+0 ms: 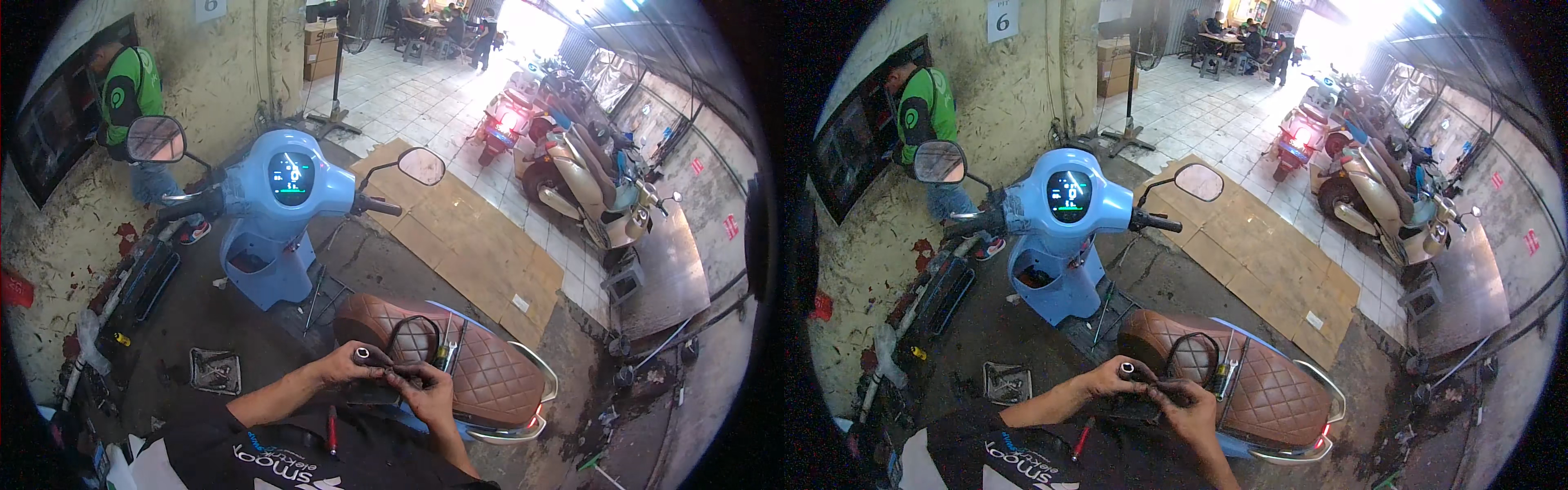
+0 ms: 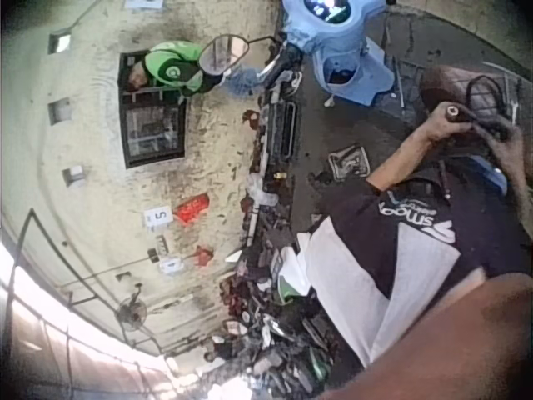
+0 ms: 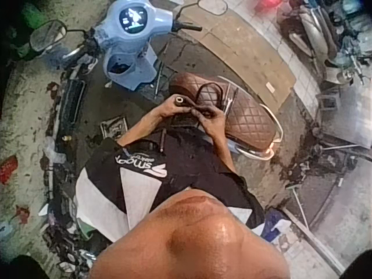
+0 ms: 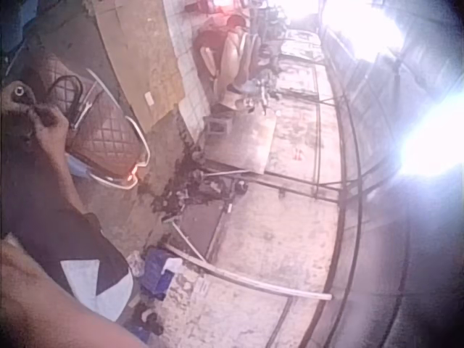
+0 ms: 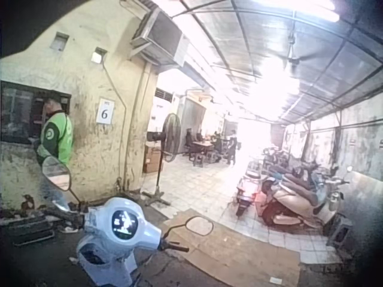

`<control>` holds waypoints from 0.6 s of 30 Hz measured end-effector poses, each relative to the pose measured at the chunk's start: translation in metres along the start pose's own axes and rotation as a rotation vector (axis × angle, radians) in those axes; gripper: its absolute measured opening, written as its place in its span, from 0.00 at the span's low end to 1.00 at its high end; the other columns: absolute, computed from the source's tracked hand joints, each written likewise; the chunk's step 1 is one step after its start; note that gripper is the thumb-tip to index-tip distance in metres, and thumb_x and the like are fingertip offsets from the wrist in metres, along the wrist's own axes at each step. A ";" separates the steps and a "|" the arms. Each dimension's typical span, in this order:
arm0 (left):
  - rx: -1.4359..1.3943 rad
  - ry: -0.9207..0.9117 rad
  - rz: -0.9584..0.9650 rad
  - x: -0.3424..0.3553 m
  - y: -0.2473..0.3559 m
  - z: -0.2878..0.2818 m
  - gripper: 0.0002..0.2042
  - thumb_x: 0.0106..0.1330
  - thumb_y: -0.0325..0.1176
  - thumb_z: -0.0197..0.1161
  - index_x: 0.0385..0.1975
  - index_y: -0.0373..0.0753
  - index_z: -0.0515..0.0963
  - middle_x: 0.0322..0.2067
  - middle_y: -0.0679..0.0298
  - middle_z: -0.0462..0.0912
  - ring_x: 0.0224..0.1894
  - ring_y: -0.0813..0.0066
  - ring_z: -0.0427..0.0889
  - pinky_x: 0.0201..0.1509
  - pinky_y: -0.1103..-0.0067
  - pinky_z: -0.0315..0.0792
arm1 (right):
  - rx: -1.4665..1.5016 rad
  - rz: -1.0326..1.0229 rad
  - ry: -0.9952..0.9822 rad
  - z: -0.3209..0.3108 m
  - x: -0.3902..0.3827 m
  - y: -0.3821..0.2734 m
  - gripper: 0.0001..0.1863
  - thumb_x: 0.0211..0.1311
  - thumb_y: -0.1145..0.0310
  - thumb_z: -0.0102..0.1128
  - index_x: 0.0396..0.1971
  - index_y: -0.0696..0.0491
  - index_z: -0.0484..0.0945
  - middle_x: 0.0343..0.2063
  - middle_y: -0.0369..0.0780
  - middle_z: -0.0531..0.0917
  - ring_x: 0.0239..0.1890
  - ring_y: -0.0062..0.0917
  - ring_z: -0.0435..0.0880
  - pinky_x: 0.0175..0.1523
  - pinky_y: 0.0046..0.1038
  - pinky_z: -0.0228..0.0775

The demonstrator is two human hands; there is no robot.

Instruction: The person removes parts from a blue scooter, places them on the seat, then uses a screwdriver to remove the front handlebar casing and handle internal wires.

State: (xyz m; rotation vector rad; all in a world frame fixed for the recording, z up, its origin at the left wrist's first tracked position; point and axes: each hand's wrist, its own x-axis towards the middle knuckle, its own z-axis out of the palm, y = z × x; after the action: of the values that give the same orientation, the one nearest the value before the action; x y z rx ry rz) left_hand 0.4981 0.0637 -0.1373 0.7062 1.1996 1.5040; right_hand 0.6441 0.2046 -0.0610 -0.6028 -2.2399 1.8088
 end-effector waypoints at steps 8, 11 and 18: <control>0.056 -0.004 -0.049 -0.001 0.005 0.001 0.14 0.56 0.29 0.68 0.42 0.32 0.79 0.37 0.64 0.83 0.40 0.78 0.79 0.48 0.80 0.72 | -0.105 0.003 -0.049 -0.006 0.002 -0.001 0.10 0.50 0.73 0.69 0.34 0.57 0.83 0.33 0.41 0.84 0.36 0.25 0.83 0.44 0.24 0.73; 0.017 -0.016 -0.063 -0.001 0.007 0.001 0.14 0.57 0.29 0.67 0.42 0.32 0.79 0.36 0.63 0.83 0.39 0.79 0.79 0.47 0.81 0.73 | -0.278 -0.110 -0.051 -0.009 0.004 -0.002 0.11 0.48 0.73 0.69 0.34 0.55 0.84 0.33 0.41 0.84 0.35 0.28 0.83 0.42 0.25 0.73; 0.099 -0.021 -0.029 -0.001 0.008 -0.002 0.14 0.57 0.29 0.67 0.42 0.31 0.78 0.36 0.63 0.83 0.37 0.79 0.80 0.45 0.81 0.74 | -0.219 -0.231 -0.046 -0.008 0.009 0.005 0.11 0.45 0.74 0.72 0.32 0.55 0.84 0.26 0.39 0.82 0.31 0.23 0.82 0.39 0.23 0.72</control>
State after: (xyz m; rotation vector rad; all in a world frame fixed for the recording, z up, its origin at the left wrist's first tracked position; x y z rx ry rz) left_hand 0.4942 0.0628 -0.1306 0.7658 1.2702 1.4172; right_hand 0.6405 0.2165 -0.0645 -0.3230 -2.4427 1.4951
